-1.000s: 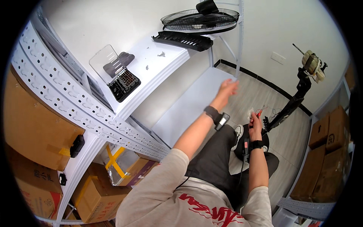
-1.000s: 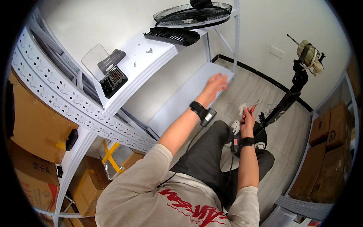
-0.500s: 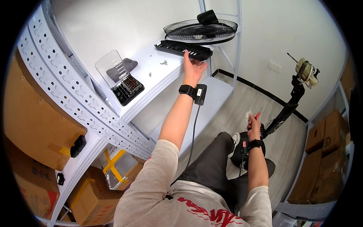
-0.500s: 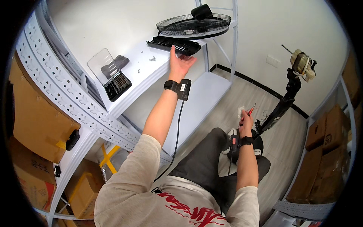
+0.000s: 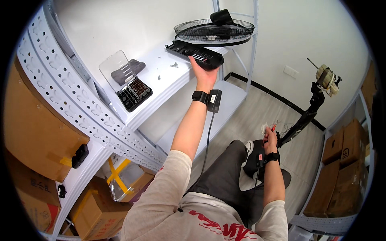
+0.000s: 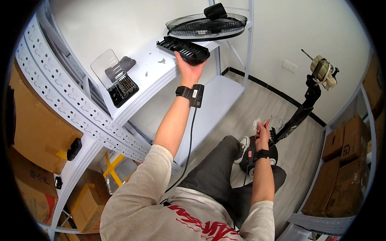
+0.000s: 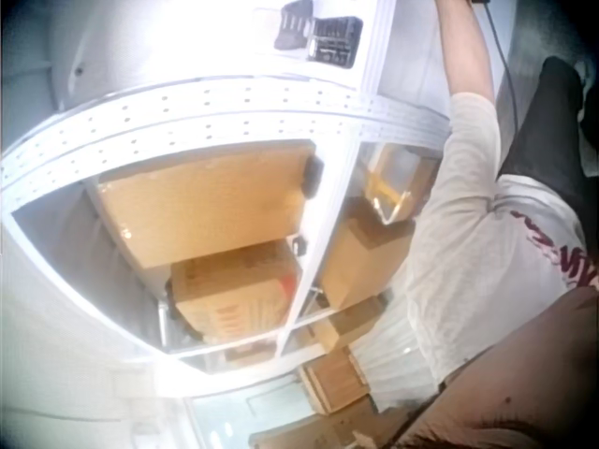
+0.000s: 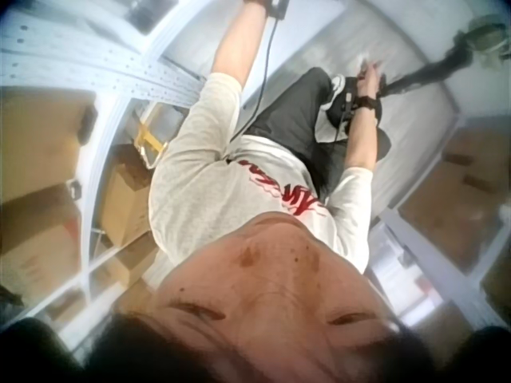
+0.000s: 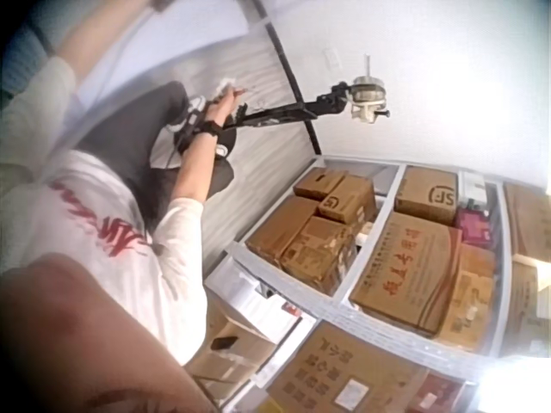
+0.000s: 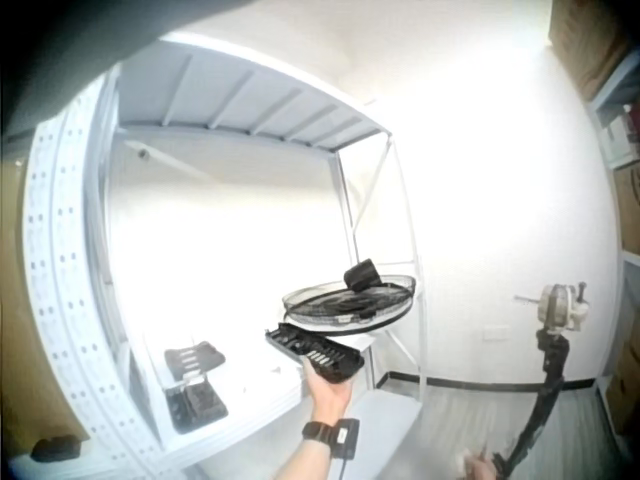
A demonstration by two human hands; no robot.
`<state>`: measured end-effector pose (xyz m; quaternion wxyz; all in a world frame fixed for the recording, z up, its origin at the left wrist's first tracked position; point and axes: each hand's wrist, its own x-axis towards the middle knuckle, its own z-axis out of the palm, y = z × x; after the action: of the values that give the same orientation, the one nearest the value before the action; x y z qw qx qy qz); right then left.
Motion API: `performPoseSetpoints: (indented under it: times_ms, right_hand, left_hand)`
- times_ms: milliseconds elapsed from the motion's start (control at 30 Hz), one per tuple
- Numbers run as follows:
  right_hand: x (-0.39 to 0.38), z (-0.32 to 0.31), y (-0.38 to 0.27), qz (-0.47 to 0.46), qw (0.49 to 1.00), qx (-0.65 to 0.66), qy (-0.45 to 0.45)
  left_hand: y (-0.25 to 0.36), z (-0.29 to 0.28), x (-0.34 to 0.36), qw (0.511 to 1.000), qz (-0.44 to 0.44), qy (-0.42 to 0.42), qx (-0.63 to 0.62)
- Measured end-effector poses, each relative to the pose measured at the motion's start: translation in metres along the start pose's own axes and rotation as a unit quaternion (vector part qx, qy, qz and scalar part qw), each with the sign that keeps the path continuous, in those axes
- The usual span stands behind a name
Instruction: The person sits on the floor and uses a screwdriver to tighten screws on a small white component attached to a fan stand. They then pick up a black plastic fan housing and continue to secure the component inside it.
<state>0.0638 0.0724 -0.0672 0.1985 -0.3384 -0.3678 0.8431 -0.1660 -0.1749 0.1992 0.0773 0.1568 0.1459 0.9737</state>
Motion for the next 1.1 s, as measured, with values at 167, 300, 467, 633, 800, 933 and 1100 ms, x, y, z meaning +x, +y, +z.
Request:
performPoseSetpoints:
  times_ms: [167, 300, 467, 633, 800, 933, 1100]
  right_hand:
    - [0.000, -0.003, 0.000, 0.008, 1.000, 0.014, -0.013]
    - [0.002, -0.007, -0.002, 0.030, 0.999, 0.035, -0.023]
    - [0.000, -0.013, -0.004, 0.035, 0.999, 0.027, -0.024]
    - [-0.009, -0.014, -0.007, 0.033, 0.999, 0.016, -0.001]
    - [-0.011, -0.025, -0.015, 0.020, 0.999, 0.025, -0.006]
    - [-0.013, -0.045, -0.021, -0.005, 0.999, 0.003, -0.035]
    - [-0.042, -0.036, -0.039, 0.018, 1.000, -0.014, -0.001]
  left_hand:
    - [0.001, 0.003, -0.004, 1.000, 0.005, 0.019, 0.003]
    - [-0.003, 0.006, -0.014, 0.999, -0.003, 0.021, 0.024]
    - [-0.014, 0.011, -0.042, 0.999, -0.018, -0.020, 0.019]
    - [-0.024, 0.008, -0.068, 0.997, -0.040, -0.058, 0.026]
    - [-0.045, 0.031, -0.112, 0.993, -0.094, -0.067, -0.023]
    - [-0.073, 0.036, -0.138, 0.990, -0.106, -0.082, -0.042]
    - [-0.091, 0.025, -0.181, 0.982, -0.173, -0.072, -0.029]
